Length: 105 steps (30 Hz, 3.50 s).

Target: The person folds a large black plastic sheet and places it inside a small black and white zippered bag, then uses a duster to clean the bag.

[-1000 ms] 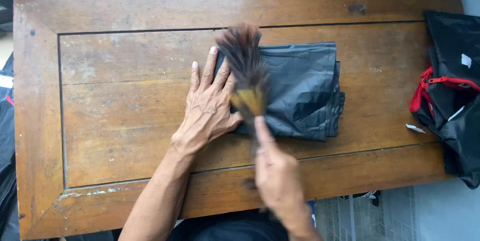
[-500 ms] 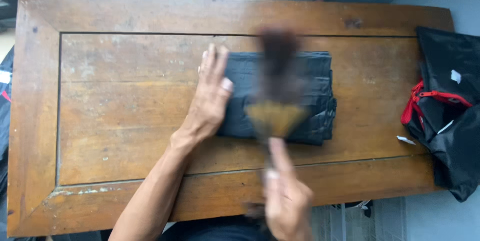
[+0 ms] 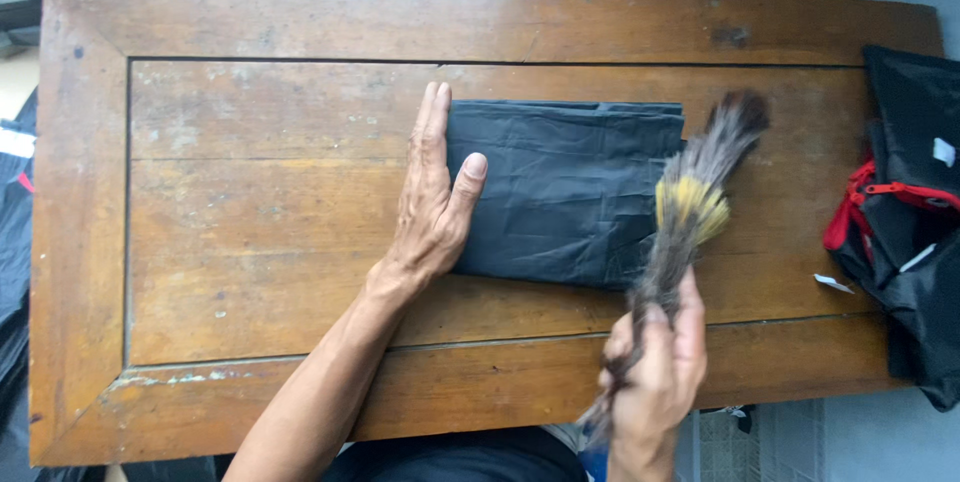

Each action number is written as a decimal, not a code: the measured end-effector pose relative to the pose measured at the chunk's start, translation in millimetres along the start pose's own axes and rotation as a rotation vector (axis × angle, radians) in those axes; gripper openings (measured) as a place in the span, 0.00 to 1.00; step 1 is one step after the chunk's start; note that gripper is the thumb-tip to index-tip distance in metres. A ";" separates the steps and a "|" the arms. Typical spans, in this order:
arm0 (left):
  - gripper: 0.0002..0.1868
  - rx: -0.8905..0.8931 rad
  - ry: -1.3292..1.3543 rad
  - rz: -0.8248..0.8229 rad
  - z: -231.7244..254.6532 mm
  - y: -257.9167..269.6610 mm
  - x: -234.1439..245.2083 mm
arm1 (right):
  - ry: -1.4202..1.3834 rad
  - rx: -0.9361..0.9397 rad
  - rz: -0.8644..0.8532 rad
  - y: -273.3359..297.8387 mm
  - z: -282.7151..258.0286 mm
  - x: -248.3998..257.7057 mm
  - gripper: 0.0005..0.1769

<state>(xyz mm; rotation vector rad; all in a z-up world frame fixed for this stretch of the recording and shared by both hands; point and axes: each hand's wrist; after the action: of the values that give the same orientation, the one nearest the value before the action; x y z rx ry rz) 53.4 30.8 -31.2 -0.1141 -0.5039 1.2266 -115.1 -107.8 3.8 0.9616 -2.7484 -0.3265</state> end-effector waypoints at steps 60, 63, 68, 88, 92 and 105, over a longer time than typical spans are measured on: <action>0.45 -0.459 -0.756 -0.444 -2.0 29.3 69.2 | 0.708 0.137 -0.134 -59.0 -12.4 -16.4 0.20; 0.51 -0.405 -0.650 -0.512 6.2 21.9 71.0 | 0.662 0.179 -0.171 -56.4 -20.5 -14.3 0.23; 0.17 -0.426 -0.546 -0.138 26.9 9.1 55.8 | 0.307 0.126 -0.245 -27.4 -26.8 -5.9 0.15; 0.22 -0.329 -0.421 -0.158 33.5 2.0 50.3 | 1.061 0.368 0.123 -44.4 -10.5 40.9 0.26; 0.27 -0.416 -0.720 -0.258 24.1 -15.8 27.9 | 1.543 0.508 0.114 -69.9 2.2 61.7 0.27; 0.36 -0.434 -0.825 -0.337 12.9 -9.8 -6.9 | 1.064 0.694 -0.297 -76.6 -30.4 -99.6 0.42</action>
<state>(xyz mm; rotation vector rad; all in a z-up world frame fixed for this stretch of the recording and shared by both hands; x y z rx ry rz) 54.7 18.7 -18.5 0.1177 -1.4455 0.7752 14.0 -107.4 -0.7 1.1935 -1.6991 0.9004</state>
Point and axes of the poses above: each hand's wrist, its own y-axis away from the middle knuckle, its own x-axis out of the back of the hand, z = x × y, and after that the axes turned 6 degrees about -x, right-handed
